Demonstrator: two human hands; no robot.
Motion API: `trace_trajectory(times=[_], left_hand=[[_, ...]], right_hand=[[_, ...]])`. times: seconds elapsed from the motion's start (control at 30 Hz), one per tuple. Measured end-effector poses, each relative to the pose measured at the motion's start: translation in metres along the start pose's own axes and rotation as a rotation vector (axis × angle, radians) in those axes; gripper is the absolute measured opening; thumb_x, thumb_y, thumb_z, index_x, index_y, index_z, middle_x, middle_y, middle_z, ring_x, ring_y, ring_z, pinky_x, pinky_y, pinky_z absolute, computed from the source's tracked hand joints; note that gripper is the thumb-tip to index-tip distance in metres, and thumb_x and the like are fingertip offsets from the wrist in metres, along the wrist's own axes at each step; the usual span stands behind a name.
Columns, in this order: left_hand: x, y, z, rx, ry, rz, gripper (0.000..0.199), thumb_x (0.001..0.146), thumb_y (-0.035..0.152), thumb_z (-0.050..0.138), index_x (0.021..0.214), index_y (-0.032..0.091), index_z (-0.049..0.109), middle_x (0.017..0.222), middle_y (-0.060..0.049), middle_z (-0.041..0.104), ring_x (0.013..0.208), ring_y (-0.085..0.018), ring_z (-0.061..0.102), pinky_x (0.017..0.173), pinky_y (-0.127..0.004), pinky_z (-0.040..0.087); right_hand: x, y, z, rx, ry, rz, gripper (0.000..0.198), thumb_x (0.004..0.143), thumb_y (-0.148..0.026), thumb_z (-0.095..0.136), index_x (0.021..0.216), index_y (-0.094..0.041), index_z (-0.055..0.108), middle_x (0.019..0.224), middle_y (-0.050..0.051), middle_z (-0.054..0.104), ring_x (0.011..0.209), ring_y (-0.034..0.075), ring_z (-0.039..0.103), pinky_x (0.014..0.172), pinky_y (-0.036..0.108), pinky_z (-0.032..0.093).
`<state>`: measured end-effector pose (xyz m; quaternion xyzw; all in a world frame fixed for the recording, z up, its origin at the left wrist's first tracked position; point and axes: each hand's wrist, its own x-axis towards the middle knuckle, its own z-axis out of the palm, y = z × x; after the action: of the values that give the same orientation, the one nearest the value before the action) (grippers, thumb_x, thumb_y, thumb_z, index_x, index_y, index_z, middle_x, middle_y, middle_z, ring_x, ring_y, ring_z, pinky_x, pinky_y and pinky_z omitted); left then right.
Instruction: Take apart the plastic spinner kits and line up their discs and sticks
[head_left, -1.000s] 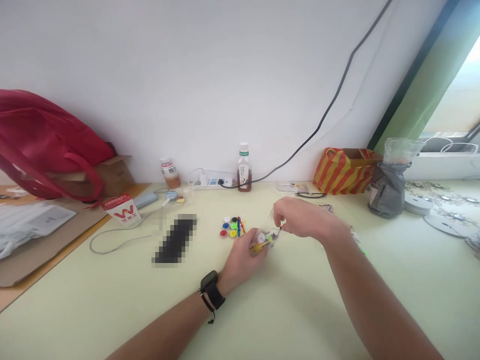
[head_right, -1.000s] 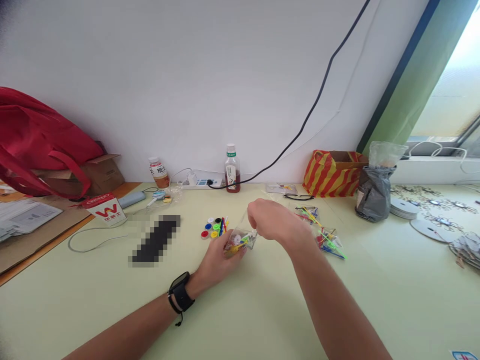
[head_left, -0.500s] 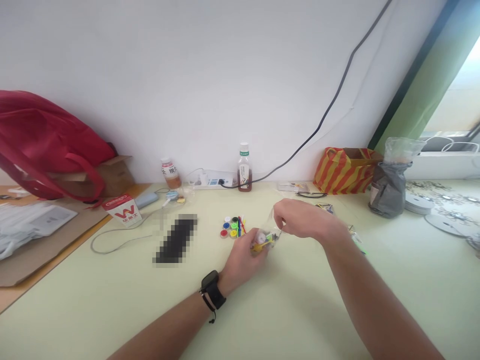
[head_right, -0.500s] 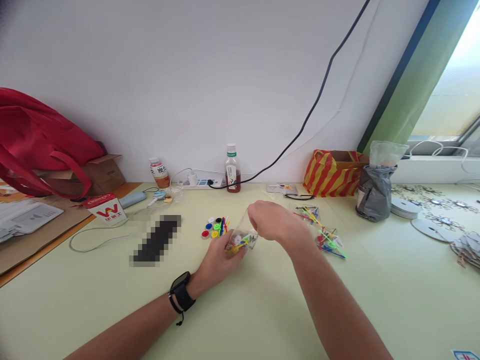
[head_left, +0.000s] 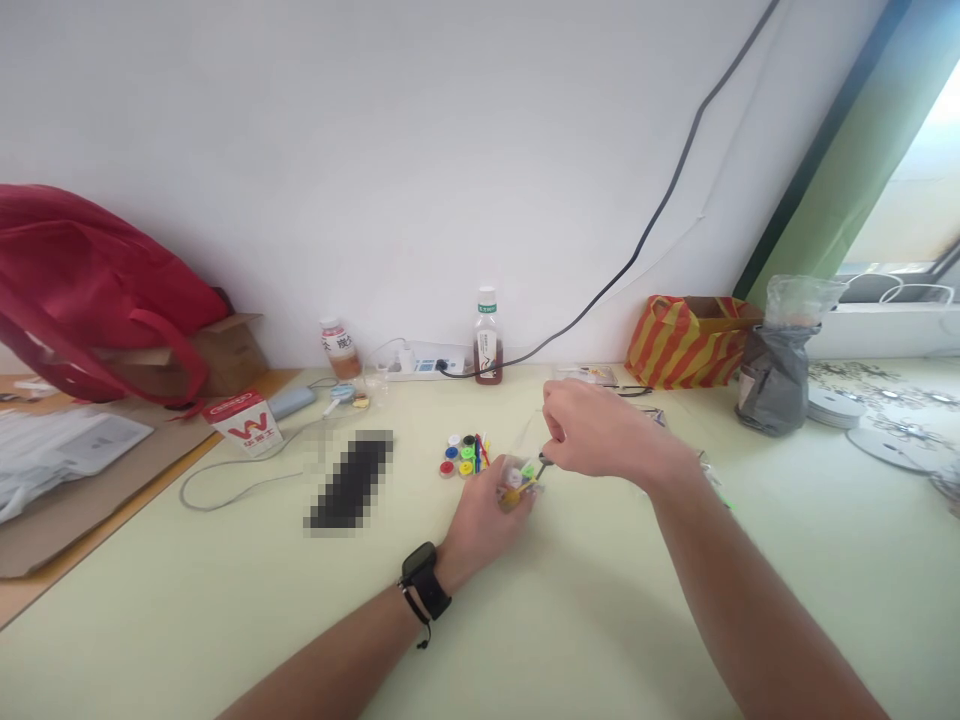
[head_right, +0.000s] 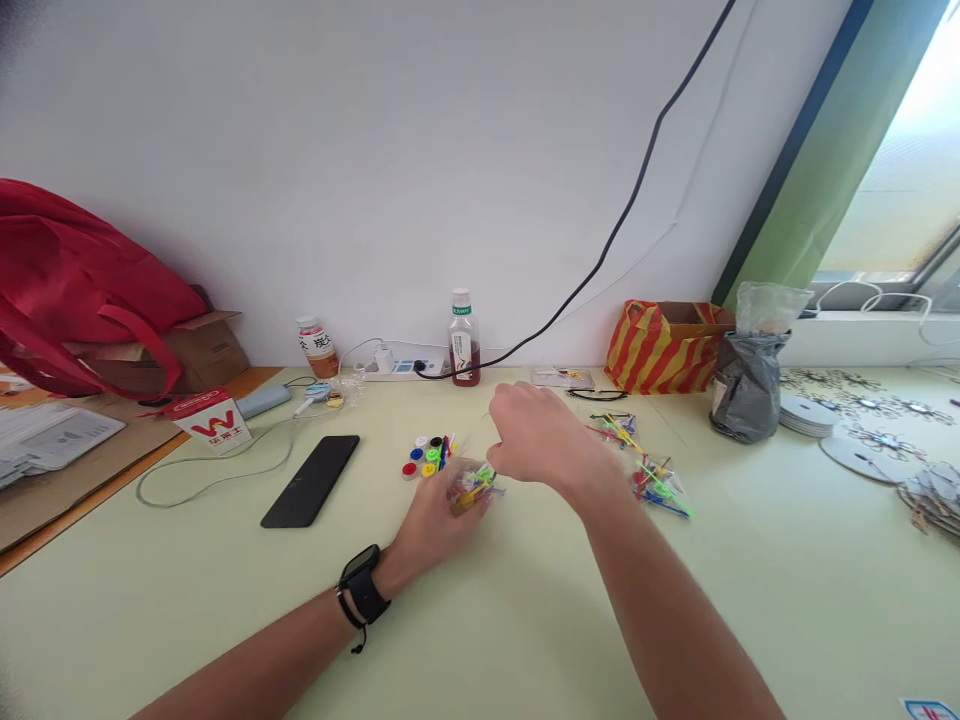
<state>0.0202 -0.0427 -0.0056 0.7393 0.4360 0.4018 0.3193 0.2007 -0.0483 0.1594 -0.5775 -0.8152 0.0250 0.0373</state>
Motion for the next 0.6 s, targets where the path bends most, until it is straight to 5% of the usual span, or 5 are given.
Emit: trace_trajectory(times=[0.2, 0.6], left_hand=[[0.000, 0.003, 0.001, 0.051, 0.000, 0.010, 0.016, 0.089, 0.026, 0.065, 0.104, 0.023, 0.064, 0.089, -0.001, 0.071, 0.077, -0.019, 0.063, 0.067, -0.032, 0.047], [0.001, 0.004, 0.001, 0.047, -0.031, 0.035, 0.018, 0.091, 0.031, 0.066, 0.106, 0.022, 0.066, 0.094, -0.003, 0.073, 0.079, -0.019, 0.065, 0.070, -0.031, 0.047]], right_hand=[[0.008, -0.019, 0.009, -0.174, 0.077, -0.091, 0.004, 0.079, -0.014, 0.063, 0.080, -0.015, 0.060, 0.092, 0.010, 0.061, 0.094, 0.026, 0.055, 0.080, 0.038, 0.037], [0.009, -0.023, 0.013, -0.073, 0.038, -0.146, 0.011, 0.082, -0.008, 0.063, 0.078, -0.016, 0.057, 0.092, 0.008, 0.062, 0.095, 0.023, 0.053, 0.082, 0.035, 0.035]])
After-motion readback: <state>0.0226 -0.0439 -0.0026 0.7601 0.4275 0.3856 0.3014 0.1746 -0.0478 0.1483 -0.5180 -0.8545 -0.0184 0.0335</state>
